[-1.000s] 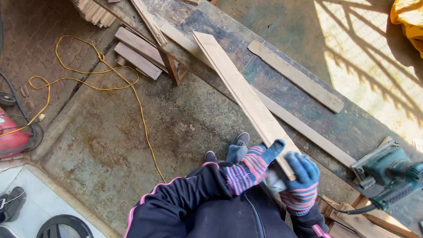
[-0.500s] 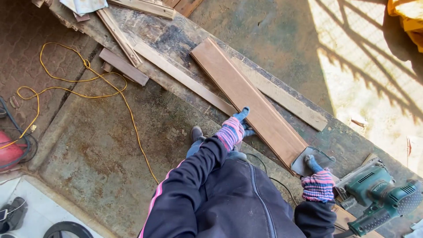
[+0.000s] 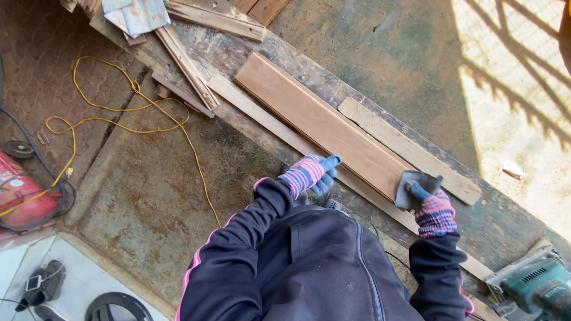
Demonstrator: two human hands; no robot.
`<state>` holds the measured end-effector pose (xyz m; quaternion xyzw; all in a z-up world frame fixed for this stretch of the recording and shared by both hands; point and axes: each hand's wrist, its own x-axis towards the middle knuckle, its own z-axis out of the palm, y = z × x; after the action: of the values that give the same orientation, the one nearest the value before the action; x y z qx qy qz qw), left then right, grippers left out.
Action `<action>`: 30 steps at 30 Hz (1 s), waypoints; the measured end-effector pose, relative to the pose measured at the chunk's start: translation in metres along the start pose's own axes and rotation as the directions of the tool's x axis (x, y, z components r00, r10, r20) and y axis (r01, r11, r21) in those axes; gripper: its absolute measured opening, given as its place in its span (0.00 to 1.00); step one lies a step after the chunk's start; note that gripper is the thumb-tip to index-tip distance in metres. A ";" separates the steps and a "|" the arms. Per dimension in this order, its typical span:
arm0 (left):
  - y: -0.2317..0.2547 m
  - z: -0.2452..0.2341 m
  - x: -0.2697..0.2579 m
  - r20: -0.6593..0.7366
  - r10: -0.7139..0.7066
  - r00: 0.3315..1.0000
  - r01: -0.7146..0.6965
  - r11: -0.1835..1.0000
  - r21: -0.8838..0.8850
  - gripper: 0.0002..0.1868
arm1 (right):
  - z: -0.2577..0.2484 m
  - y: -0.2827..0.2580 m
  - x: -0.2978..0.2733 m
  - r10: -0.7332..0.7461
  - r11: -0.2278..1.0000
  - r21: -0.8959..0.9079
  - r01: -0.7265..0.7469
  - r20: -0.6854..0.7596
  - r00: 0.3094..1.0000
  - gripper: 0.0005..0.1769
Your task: Sanding a wooden plank by hand using a sanding block and then using a power sander.
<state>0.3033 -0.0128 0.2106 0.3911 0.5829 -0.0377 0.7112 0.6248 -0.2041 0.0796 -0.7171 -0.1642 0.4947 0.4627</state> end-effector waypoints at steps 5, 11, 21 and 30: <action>0.024 -0.044 0.035 -0.292 0.555 0.779 -0.327 0.756 0.567 0.30 | 0.062 -0.034 0.030 0.090 0.984 0.144 -0.109 0.129 0.988 0.18; 0.072 -0.102 0.035 0.002 0.842 0.540 -0.043 0.025 0.999 0.52 | 0.092 -0.072 -0.012 -0.009 1.000 0.004 0.008 0.068 0.998 0.18; 0.074 -0.131 0.039 0.118 0.807 0.578 -0.075 -0.092 0.993 0.57 | 0.041 -0.011 -0.122 0.063 0.861 0.461 0.215 -0.516 0.854 0.30; 0.045 -0.037 0.061 0.221 0.846 0.485 0.108 -0.309 0.945 0.61 | -0.039 0.012 -0.126 -0.344 0.887 -0.416 -0.200 -0.885 0.315 0.52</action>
<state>0.3159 0.0649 0.1802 0.9315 0.3435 -0.0315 -0.1156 0.5984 -0.3173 0.1434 -0.9458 -0.0061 -0.0937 0.3108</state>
